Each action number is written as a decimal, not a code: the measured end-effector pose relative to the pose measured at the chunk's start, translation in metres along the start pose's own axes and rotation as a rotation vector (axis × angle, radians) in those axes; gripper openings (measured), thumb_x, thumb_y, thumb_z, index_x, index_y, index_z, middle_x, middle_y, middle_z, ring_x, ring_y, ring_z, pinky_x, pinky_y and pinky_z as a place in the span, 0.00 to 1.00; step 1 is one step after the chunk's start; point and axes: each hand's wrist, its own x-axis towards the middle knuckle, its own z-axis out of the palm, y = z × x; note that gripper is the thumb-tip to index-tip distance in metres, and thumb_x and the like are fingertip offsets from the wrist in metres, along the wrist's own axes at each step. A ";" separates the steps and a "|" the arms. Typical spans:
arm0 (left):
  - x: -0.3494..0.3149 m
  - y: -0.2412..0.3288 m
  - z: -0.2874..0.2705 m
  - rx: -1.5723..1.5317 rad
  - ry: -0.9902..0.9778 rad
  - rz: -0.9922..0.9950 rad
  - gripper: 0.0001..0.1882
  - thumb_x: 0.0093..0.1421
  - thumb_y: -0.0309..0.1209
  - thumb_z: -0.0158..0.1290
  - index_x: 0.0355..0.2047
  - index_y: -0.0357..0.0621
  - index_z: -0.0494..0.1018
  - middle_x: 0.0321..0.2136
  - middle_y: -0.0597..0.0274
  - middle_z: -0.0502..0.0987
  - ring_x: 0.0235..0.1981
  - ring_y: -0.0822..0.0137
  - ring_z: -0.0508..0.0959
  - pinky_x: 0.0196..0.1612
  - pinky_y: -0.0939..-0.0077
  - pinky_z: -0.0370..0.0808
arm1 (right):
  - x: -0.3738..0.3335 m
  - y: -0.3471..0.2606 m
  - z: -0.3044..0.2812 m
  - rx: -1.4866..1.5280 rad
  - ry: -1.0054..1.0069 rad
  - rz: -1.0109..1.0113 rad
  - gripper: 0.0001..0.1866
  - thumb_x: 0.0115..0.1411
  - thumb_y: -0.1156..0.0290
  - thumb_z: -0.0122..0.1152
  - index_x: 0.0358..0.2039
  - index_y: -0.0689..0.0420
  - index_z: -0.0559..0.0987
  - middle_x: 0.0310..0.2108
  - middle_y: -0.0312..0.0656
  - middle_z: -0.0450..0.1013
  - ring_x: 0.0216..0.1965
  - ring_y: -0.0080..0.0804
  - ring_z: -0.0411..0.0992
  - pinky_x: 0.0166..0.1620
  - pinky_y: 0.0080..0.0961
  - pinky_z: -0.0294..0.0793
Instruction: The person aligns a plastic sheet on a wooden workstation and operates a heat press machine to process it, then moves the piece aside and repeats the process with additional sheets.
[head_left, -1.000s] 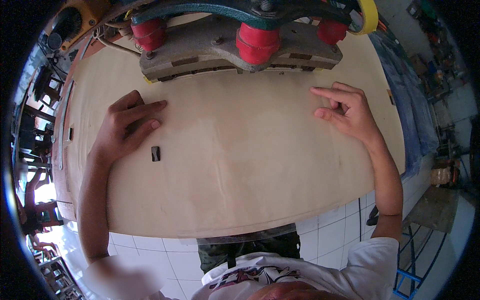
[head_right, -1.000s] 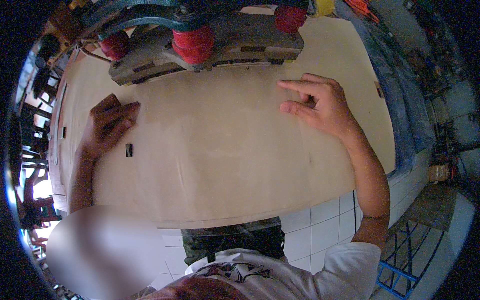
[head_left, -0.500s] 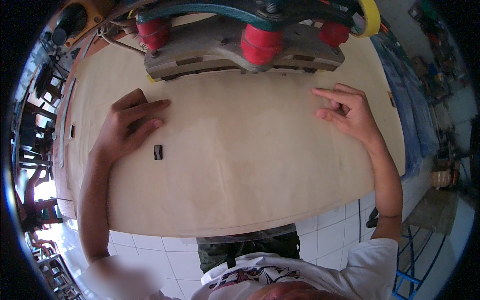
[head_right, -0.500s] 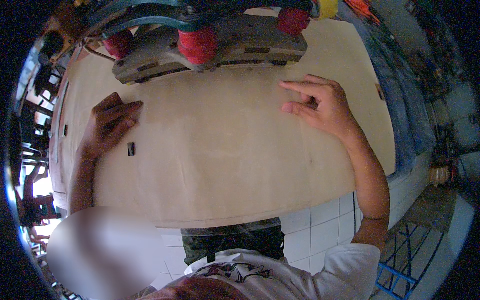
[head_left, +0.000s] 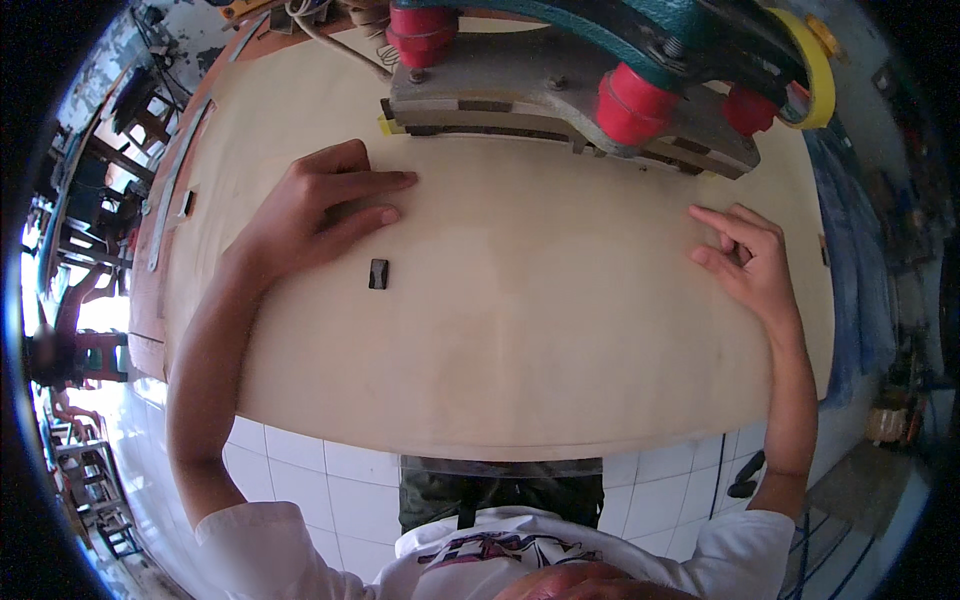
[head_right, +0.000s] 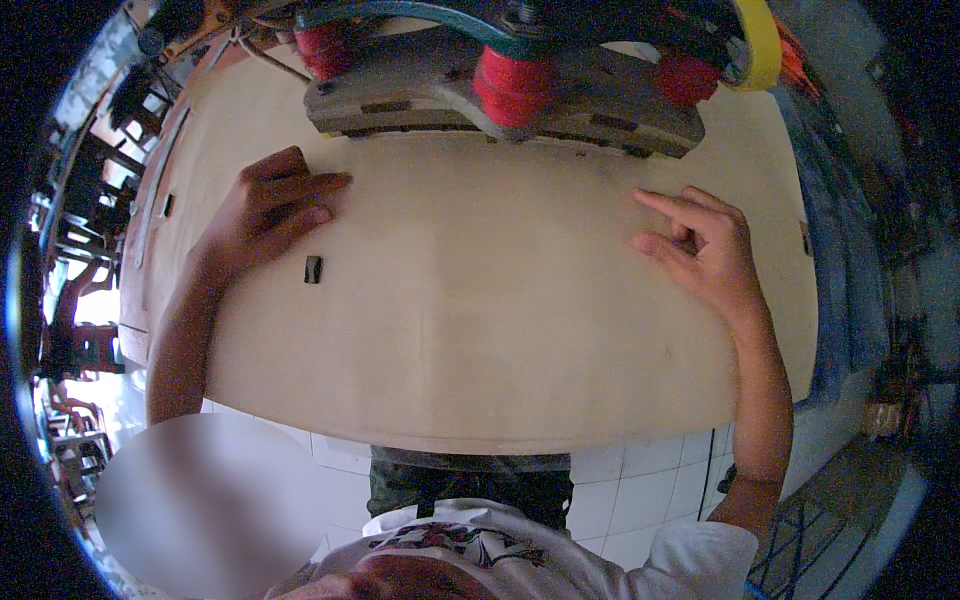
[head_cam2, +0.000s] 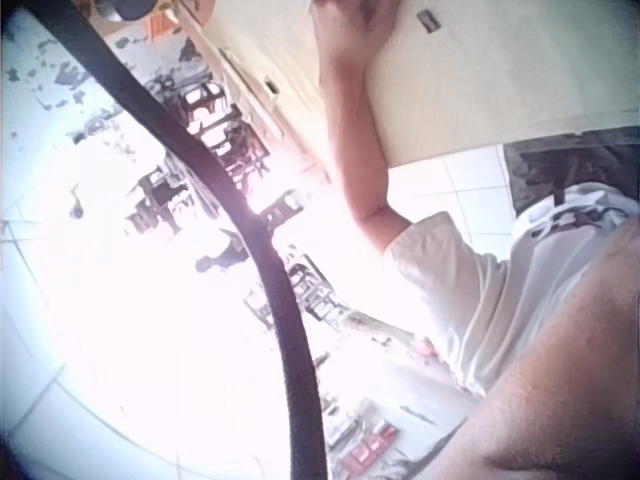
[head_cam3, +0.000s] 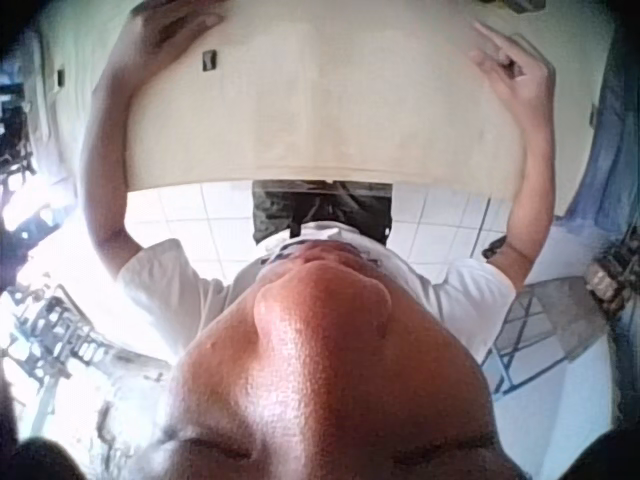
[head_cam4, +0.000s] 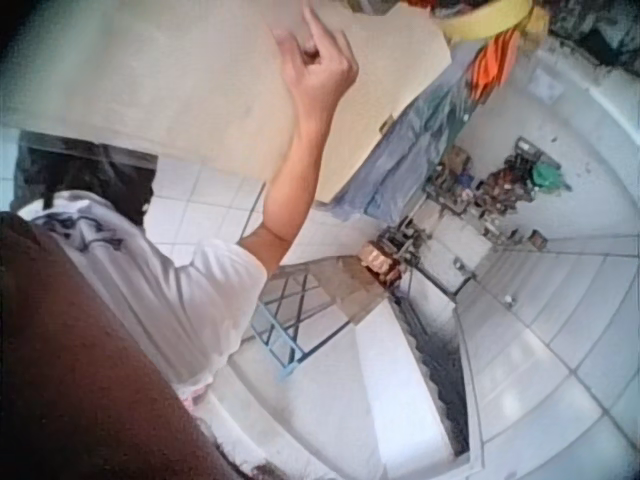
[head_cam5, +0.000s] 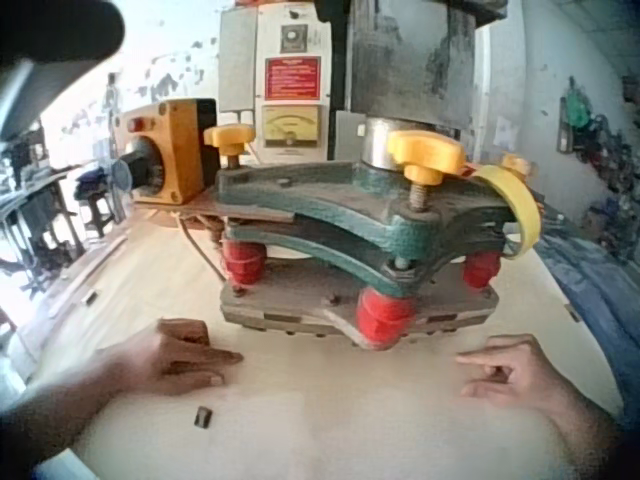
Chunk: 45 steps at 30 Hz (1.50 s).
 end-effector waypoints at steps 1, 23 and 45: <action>-0.001 -0.002 0.000 0.004 0.000 0.020 0.16 0.56 0.30 0.60 0.45 0.41 0.80 0.23 0.57 0.69 0.24 0.61 0.70 0.30 0.67 0.69 | 0.000 0.000 0.000 0.002 -0.002 -0.006 0.24 0.48 0.65 0.75 0.47 0.55 0.82 0.18 0.33 0.59 0.20 0.23 0.59 0.25 0.22 0.60; -0.001 -0.004 0.001 0.034 0.009 0.044 0.17 0.56 0.32 0.61 0.45 0.43 0.80 0.24 0.57 0.69 0.24 0.60 0.71 0.29 0.66 0.70 | -0.001 0.002 -0.002 0.027 0.007 -0.038 0.25 0.49 0.60 0.74 0.48 0.55 0.82 0.19 0.31 0.58 0.20 0.20 0.57 0.23 0.20 0.56; -0.001 -0.002 0.001 0.019 0.006 0.030 0.16 0.56 0.32 0.61 0.46 0.44 0.80 0.25 0.57 0.70 0.25 0.59 0.72 0.30 0.66 0.71 | -0.003 0.004 -0.003 0.058 0.017 -0.023 0.24 0.50 0.61 0.74 0.47 0.56 0.82 0.19 0.32 0.58 0.21 0.21 0.57 0.25 0.20 0.58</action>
